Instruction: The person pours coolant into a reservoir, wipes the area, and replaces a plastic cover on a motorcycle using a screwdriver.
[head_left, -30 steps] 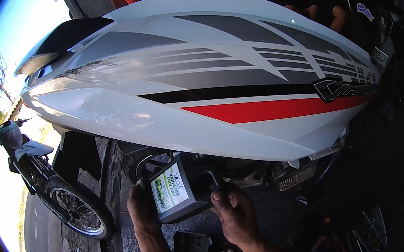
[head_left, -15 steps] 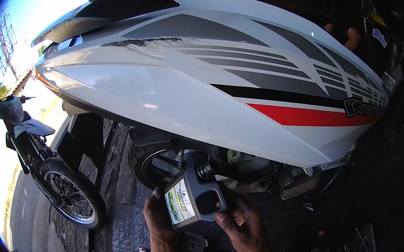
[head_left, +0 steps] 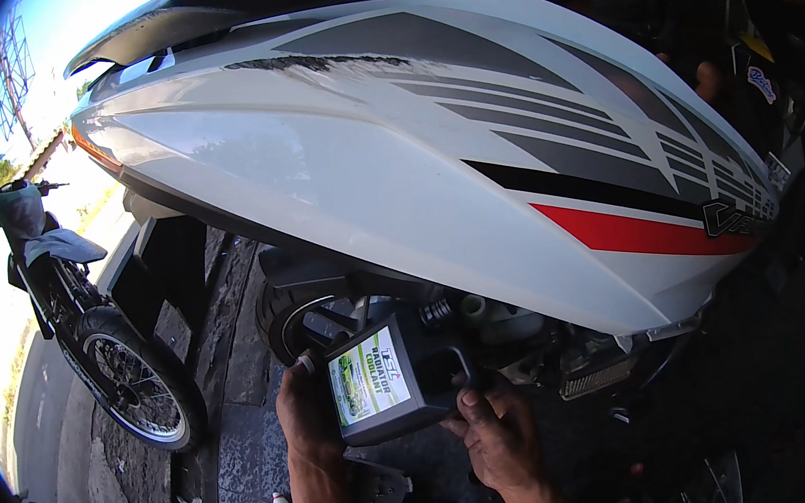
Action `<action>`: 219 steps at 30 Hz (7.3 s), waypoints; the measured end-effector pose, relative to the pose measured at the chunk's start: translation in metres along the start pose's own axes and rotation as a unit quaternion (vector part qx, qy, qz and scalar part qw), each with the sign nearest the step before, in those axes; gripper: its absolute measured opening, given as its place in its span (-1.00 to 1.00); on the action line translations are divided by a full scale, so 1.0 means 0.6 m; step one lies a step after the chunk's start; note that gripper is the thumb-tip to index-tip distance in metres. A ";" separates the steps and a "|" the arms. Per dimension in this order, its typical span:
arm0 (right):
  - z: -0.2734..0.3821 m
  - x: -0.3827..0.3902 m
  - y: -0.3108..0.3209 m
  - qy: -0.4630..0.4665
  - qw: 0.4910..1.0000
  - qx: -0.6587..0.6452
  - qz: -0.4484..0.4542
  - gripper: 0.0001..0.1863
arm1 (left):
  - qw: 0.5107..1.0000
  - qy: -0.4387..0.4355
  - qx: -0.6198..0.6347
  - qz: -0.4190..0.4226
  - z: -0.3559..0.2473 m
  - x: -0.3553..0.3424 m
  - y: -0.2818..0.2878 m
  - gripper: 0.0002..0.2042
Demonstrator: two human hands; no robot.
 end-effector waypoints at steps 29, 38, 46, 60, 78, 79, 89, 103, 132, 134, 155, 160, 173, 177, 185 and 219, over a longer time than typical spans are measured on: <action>0.007 -0.004 -0.015 -0.014 0.992 -0.122 -0.025 -0.77 | 0.998 -0.045 -0.043 0.011 -0.039 -0.004 -0.016 -0.69; 0.001 -0.008 -0.008 -0.023 0.993 -0.114 -0.027 -0.76 | 0.994 -0.065 -0.087 0.011 -0.058 0.017 -0.044 -0.81; 0.000 -0.007 -0.004 -0.026 0.992 -0.122 -0.030 -0.78 | 0.995 -0.063 -0.076 0.018 -0.055 0.011 -0.038 -0.83; -0.003 -0.005 -0.005 -0.032 0.993 -0.106 -0.045 -0.76 | 0.997 -0.055 -0.045 0.043 -0.052 0.008 -0.037 -0.82; -0.008 -0.008 0.000 -0.032 0.995 -0.094 -0.033 -0.77 | 0.992 -0.080 -0.089 0.033 -0.061 0.008 -0.038 -0.85; -0.008 -0.007 -0.001 -0.034 0.994 -0.093 -0.037 -0.77 | 0.993 -0.076 -0.086 0.030 -0.059 0.009 -0.038 -0.85; -0.005 -0.006 -0.002 -0.032 0.993 -0.101 -0.042 -0.78 | 0.993 -0.076 -0.091 0.026 -0.059 0.007 -0.029 -0.85; -0.004 -0.008 -0.003 -0.025 0.992 -0.123 -0.034 -0.79 | 0.996 -0.066 -0.064 0.008 -0.059 0.013 -0.039 -0.85; -0.007 -0.004 0.000 -0.035 0.991 -0.121 -0.048 -0.82 | 0.995 -0.063 -0.080 0.009 -0.058 0.007 -0.029 -0.83; -0.006 -0.004 -0.001 -0.033 0.990 -0.128 -0.048 -0.82 | 0.996 -0.062 -0.066 0.025 -0.058 0.007 -0.032 -0.82; -0.006 -0.005 -0.003 -0.027 0.991 -0.128 -0.030 -0.77 | 0.995 -0.084 -0.048 0.020 -0.061 0.005 -0.024 -0.78; -0.010 -0.004 0.002 -0.037 0.991 -0.125 -0.043 -0.76 | 0.995 -0.078 -0.066 0.018 -0.063 0.020 -0.049 -0.80; -0.012 -0.004 0.003 -0.034 0.989 -0.138 -0.044 -0.78 | 0.992 -0.095 -0.086 0.019 -0.069 0.018 -0.038 -0.78; -0.007 -0.004 -0.002 -0.032 0.989 -0.139 -0.038 -0.78 | 0.992 -0.075 -0.096 -0.013 -0.067 0.021 -0.039 -0.81; -0.006 -0.004 -0.003 -0.032 0.990 -0.131 -0.038 -0.77 | 0.993 -0.085 -0.075 -0.010 -0.067 0.024 -0.043 -0.75; 0.029 0.006 -0.037 0.020 0.999 0.028 0.022 -0.61 | 0.995 -0.049 -0.041 0.072 -0.029 0.023 -0.040 -0.68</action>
Point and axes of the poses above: each hand's wrist, its own x-axis away from the middle knuckle, its own y-axis out of the back of the hand, z = x × y, the point moved 10 cm from there along -x, towards the middle knuckle, and after that the axes turned 15 degrees about -x, right-handed, at the moved point
